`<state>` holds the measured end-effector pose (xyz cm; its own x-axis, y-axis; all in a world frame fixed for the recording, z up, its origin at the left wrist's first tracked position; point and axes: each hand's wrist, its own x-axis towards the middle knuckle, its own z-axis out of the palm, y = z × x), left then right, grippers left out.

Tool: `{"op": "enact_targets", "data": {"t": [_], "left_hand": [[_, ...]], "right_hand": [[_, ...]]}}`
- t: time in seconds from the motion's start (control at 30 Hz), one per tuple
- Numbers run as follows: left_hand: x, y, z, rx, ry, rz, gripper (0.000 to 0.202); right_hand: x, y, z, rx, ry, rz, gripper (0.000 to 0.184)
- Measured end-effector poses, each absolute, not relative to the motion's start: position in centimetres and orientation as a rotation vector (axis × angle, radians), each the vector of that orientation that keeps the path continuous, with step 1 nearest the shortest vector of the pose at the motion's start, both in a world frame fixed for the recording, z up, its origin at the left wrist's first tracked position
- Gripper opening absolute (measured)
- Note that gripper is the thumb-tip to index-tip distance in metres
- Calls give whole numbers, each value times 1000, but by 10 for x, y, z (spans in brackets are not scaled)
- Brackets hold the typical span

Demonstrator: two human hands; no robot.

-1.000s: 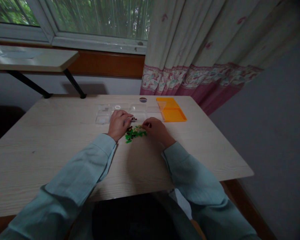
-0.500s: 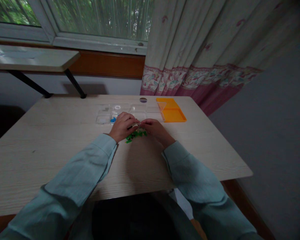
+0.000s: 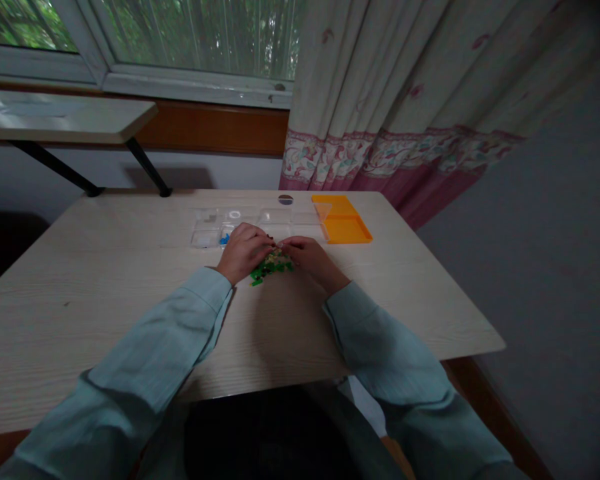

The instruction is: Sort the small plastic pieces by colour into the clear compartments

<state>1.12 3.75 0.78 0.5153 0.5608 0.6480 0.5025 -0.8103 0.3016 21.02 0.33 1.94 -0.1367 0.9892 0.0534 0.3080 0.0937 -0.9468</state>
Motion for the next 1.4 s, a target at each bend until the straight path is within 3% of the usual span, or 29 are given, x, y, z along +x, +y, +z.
{"op": "enact_targets", "data": {"t": [0.27,0.67,1.0,1.4], "left_hand": [[10,41,5,2539,1102,1266,24],[8,43,3,2525,1168,1255,29],[8,43,2,2543,1153,1255,27],[8,42,4,2550,1152,1227,28]], "right_hand": [[211,4,21,-1334,-1721,889,22],[201,-13,22,-1275,-2394,604,19],[201,-15,25,-1372,-2459,417,22],[202,-16,28,-1379,-2478,417,21]]}}
